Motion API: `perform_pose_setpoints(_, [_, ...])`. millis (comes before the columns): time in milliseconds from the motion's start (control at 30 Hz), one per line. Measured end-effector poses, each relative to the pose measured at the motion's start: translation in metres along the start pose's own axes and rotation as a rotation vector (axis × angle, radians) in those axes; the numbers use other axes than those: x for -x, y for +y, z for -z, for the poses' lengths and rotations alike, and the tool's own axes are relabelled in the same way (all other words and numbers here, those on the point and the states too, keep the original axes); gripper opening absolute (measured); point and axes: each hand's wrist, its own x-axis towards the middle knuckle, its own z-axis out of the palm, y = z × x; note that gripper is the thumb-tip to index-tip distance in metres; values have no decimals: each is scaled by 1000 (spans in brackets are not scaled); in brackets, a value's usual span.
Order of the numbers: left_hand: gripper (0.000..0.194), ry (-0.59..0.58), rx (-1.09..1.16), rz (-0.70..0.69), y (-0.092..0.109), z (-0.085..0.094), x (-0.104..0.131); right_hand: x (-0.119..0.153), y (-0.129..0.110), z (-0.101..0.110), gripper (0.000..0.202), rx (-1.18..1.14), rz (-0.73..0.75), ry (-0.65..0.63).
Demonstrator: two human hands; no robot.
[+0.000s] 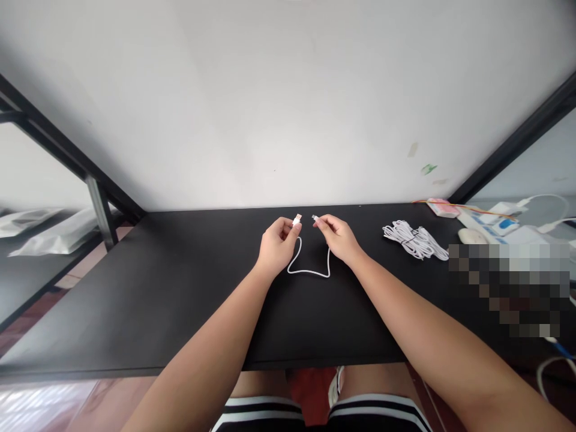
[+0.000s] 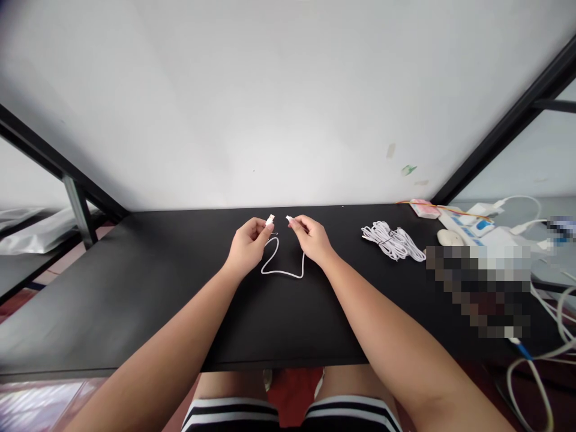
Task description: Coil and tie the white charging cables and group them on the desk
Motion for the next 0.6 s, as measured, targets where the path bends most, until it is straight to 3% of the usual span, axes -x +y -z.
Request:
perform_pose_setpoints(267, [37, 36, -63, -23, -1, 3, -2, -1, 4, 4, 49, 51, -30, -1])
perform_pose_setpoints(600, [43, 69, 186, 89, -11, 3, -9, -9, 18, 6, 58, -216, -168, 53])
